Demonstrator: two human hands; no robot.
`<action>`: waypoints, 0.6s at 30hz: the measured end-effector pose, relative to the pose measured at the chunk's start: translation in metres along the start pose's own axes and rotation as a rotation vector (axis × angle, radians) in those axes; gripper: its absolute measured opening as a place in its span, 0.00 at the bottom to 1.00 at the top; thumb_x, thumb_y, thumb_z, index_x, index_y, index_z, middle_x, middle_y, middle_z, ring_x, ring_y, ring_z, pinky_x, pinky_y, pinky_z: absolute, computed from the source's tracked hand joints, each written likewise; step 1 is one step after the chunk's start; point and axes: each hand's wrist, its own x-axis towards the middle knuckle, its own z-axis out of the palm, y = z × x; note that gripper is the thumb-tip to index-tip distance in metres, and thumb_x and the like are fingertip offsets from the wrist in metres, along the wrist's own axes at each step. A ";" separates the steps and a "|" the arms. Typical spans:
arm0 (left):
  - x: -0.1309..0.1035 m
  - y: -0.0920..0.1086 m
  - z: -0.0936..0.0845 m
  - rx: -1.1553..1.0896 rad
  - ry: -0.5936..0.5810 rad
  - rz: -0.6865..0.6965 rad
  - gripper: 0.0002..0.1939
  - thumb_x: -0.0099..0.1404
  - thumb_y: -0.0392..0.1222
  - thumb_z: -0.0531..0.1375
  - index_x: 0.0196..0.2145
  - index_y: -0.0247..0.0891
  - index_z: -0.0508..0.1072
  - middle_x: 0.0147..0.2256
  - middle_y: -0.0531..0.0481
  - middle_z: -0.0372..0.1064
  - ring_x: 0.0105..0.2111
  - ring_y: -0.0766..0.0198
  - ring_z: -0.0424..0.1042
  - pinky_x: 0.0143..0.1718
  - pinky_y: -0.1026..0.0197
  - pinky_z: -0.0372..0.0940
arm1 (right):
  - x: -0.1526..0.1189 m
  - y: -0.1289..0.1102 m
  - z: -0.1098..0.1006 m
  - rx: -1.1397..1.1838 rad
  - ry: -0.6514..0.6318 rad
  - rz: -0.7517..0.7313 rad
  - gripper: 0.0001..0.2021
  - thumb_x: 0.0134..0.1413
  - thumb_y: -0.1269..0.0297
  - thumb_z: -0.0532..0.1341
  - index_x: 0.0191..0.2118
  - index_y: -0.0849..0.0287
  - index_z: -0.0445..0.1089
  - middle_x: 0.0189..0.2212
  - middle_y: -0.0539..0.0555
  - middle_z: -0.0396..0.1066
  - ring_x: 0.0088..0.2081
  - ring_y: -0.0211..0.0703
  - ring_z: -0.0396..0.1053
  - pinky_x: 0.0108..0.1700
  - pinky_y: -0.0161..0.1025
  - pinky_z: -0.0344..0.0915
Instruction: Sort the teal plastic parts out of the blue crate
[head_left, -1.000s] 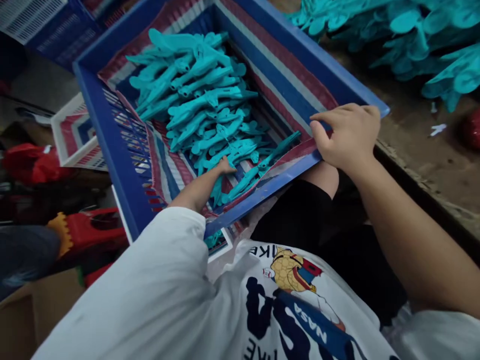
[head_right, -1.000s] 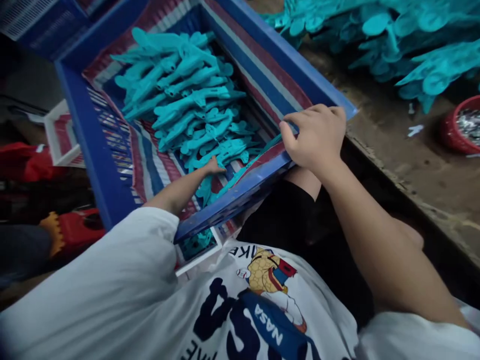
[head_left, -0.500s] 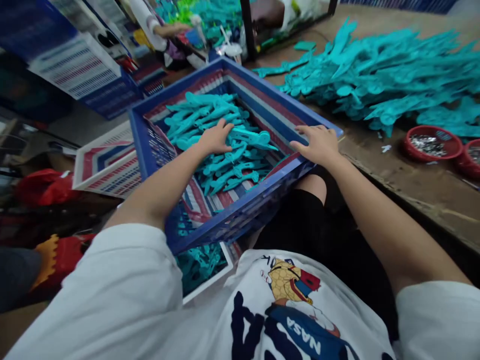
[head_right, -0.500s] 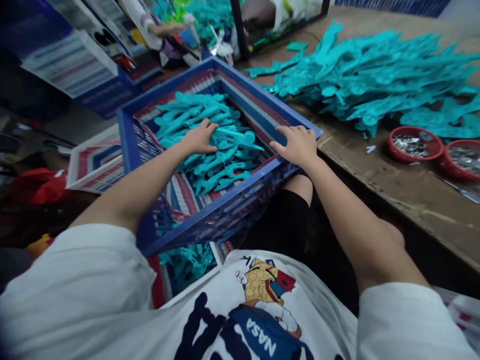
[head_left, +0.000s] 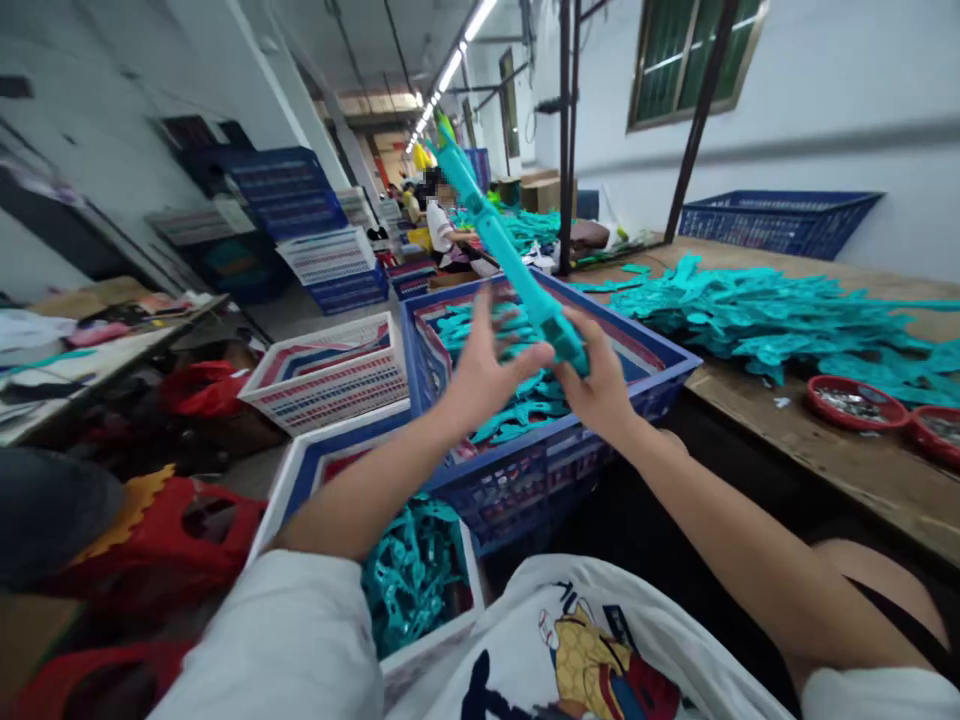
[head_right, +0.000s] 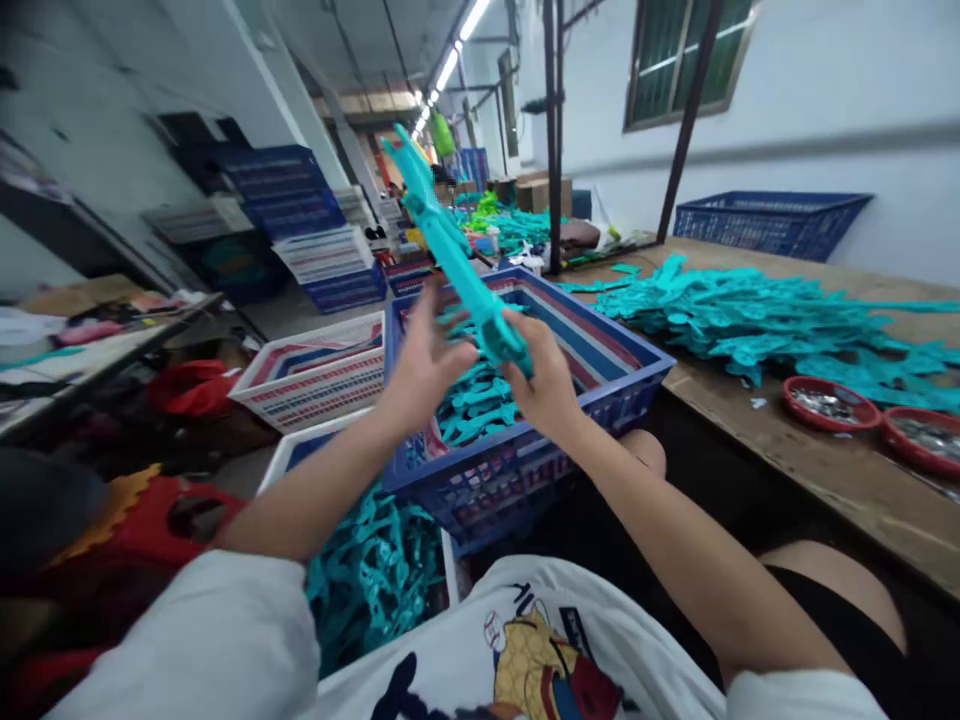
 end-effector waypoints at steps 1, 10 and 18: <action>-0.020 0.006 0.011 -0.127 0.013 -0.067 0.63 0.68 0.80 0.72 0.86 0.54 0.49 0.76 0.38 0.60 0.77 0.36 0.64 0.76 0.39 0.68 | -0.009 -0.008 0.009 -0.055 -0.034 -0.097 0.33 0.81 0.44 0.55 0.80 0.53 0.59 0.69 0.69 0.69 0.70 0.66 0.72 0.70 0.66 0.74; -0.142 -0.014 0.006 -0.431 0.249 -0.161 0.50 0.77 0.72 0.69 0.84 0.57 0.55 0.78 0.41 0.62 0.78 0.43 0.64 0.80 0.41 0.64 | -0.055 -0.052 0.042 -0.218 -0.124 -0.435 0.24 0.84 0.44 0.60 0.69 0.56 0.70 0.60 0.68 0.77 0.58 0.65 0.78 0.57 0.59 0.75; -0.167 -0.018 -0.080 -0.343 0.642 -0.158 0.42 0.75 0.56 0.70 0.81 0.60 0.62 0.63 0.45 0.78 0.46 0.55 0.84 0.47 0.53 0.84 | -0.049 -0.086 0.071 0.479 0.140 0.447 0.23 0.82 0.39 0.58 0.58 0.54 0.75 0.43 0.60 0.82 0.38 0.53 0.82 0.39 0.48 0.82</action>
